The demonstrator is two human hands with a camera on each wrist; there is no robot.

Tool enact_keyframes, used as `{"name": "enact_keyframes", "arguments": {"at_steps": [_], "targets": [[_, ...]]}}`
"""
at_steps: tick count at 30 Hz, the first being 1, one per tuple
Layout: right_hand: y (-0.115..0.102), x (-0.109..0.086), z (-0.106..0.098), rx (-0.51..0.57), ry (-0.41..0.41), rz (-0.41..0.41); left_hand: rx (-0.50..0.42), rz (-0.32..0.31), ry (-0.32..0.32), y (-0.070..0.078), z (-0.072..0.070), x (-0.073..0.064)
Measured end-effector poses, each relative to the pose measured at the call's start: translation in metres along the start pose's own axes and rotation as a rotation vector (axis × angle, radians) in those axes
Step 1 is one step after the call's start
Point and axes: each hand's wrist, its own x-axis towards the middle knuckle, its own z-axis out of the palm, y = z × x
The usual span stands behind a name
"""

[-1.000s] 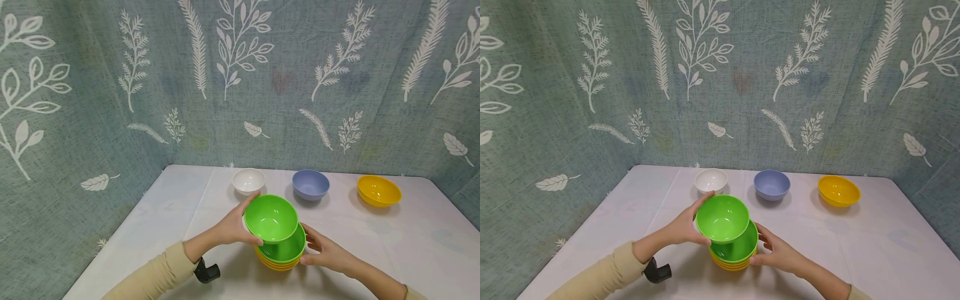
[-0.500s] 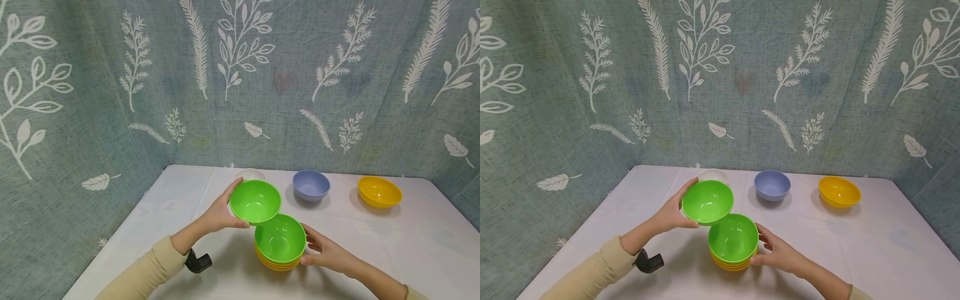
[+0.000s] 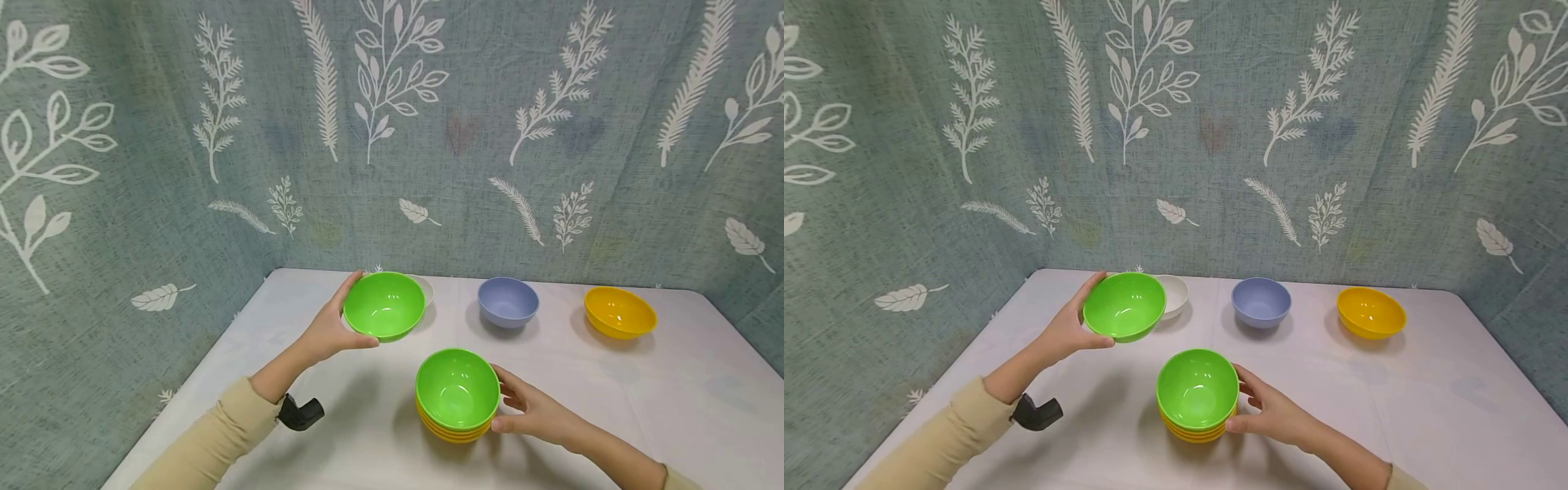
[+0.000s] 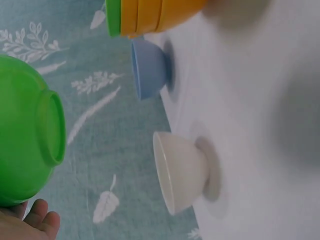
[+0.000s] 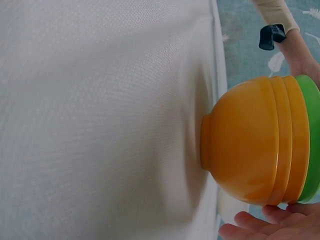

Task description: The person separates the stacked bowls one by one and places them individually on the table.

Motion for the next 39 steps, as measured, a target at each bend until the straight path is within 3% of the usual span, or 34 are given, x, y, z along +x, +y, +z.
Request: {"name": "enact_keyframes", "arguments": {"at_steps": [11,21,30,39], "targets": [[-0.001,-0.001,0.000,0.000,0.001,0.014,0.043,-0.024,0.069,-0.009,-0.022,0.001],[0.000,-0.001,0.000,0.001,0.004,-0.001,0.082,-0.076,0.142,-0.015,-0.037,0.010],[0.000,0.000,0.000,0.006,0.001,0.004,0.043,-0.129,0.199,-0.021,-0.048,0.020],[-0.001,0.000,-0.001,0.009,-0.005,0.004,0.038,-0.178,0.250,-0.046,-0.059,0.035]]}}
